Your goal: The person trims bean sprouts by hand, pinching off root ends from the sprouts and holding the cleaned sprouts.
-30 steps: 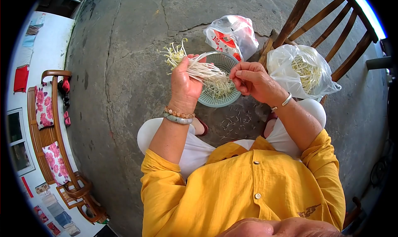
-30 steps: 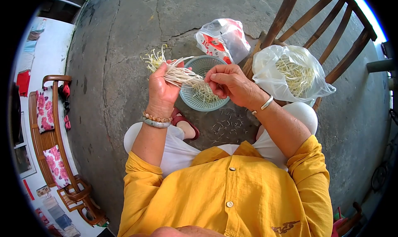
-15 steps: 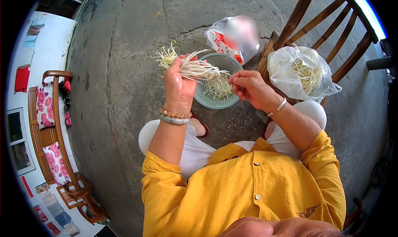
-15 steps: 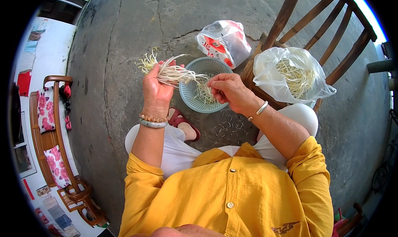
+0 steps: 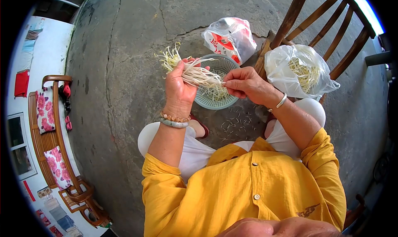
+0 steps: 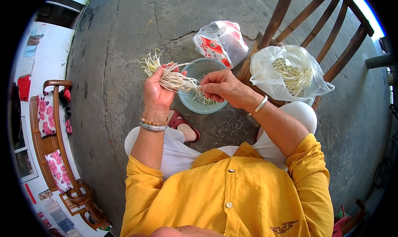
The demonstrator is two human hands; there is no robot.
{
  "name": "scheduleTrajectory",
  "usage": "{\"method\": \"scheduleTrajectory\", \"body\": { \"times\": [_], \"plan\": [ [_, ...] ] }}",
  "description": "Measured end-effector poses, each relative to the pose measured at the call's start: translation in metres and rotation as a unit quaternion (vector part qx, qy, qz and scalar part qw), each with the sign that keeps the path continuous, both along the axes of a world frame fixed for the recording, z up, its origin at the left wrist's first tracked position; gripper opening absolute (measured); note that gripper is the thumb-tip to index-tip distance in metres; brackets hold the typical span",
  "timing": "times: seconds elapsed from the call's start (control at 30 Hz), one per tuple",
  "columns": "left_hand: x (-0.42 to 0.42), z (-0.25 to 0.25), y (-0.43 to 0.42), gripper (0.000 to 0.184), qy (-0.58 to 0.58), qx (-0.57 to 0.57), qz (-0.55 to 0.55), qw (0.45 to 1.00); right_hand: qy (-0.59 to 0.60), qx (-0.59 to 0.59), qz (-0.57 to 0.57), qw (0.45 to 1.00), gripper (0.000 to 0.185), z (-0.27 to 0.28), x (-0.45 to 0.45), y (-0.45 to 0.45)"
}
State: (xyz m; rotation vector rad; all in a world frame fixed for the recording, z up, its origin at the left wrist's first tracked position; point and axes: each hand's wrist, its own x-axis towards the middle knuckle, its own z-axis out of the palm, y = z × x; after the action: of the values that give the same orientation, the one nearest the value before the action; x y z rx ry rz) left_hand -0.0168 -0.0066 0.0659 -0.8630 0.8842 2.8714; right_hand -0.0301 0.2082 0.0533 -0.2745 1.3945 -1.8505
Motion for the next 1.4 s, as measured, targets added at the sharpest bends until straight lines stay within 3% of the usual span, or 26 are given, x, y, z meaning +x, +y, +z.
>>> {"method": "scheduleTrajectory", "body": {
  "times": [0.2,0.4,0.5,0.6,0.7,0.83,0.9,0.93,1.03,1.07,1.1,1.17,1.23,1.33,1.37,1.4],
  "plan": [
    [0.002,-0.002,0.007,0.018,-0.007,-0.001,-0.016,1.0,0.184,0.084,-0.051,0.978,0.015,-0.004,0.0,-0.005],
    [0.002,-0.009,0.008,0.018,-0.004,0.002,-0.027,1.0,0.04,0.092,-0.144,0.984,0.014,0.0,0.006,-0.006],
    [0.0,-0.008,0.006,0.018,0.011,0.017,-0.021,1.0,0.065,0.152,-0.129,0.978,0.012,0.001,0.006,-0.001],
    [-0.002,-0.006,0.0,0.018,0.02,0.017,-0.011,1.0,0.278,0.156,-0.05,0.946,0.01,-0.031,0.025,0.003],
    [-0.003,-0.004,-0.002,0.019,0.018,0.02,-0.004,1.0,0.314,0.165,0.029,0.935,0.014,-0.036,0.039,0.002],
    [-0.001,0.002,-0.002,0.02,0.022,0.015,-0.004,1.0,0.449,0.304,0.248,0.803,0.018,-0.061,0.058,0.006],
    [-0.002,0.002,-0.003,0.019,0.018,0.028,-0.008,0.999,0.49,0.366,0.355,0.707,0.023,-0.057,0.088,0.008],
    [-0.002,0.001,-0.004,0.019,0.014,0.035,-0.01,0.999,0.506,0.432,0.399,0.631,0.031,-0.045,0.088,0.005],
    [0.002,0.0,-0.005,0.019,0.018,0.026,-0.026,0.999,0.493,0.395,0.339,0.697,0.026,-0.055,0.062,0.002],
    [0.003,0.0,-0.004,0.019,0.018,0.018,-0.037,0.999,0.444,0.407,0.3,0.74,0.021,-0.054,0.051,0.003],
    [0.005,0.001,-0.003,0.019,0.02,0.008,-0.049,0.999,0.469,0.384,0.225,0.763,0.018,-0.058,0.041,0.008],
    [0.007,0.002,-0.002,0.018,0.019,0.005,-0.065,0.998,0.472,0.407,0.153,0.767,0.016,-0.048,0.019,0.011],
    [0.009,-0.002,0.0,0.016,0.013,0.021,-0.07,0.997,0.482,0.248,-0.069,0.838,0.017,-0.041,0.006,0.015],
    [0.012,-0.007,0.005,0.016,0.01,0.025,-0.105,0.994,0.204,0.157,-0.084,0.963,0.023,-0.004,-0.004,0.016],
    [0.012,-0.007,0.008,0.016,0.008,0.031,-0.118,0.992,0.112,0.115,-0.09,0.983,0.025,0.008,-0.005,0.015],
    [0.013,-0.006,0.01,0.016,0.009,0.02,-0.128,0.992,0.095,0.08,-0.075,0.989,0.031,0.015,-0.005,0.016]
  ]
}}
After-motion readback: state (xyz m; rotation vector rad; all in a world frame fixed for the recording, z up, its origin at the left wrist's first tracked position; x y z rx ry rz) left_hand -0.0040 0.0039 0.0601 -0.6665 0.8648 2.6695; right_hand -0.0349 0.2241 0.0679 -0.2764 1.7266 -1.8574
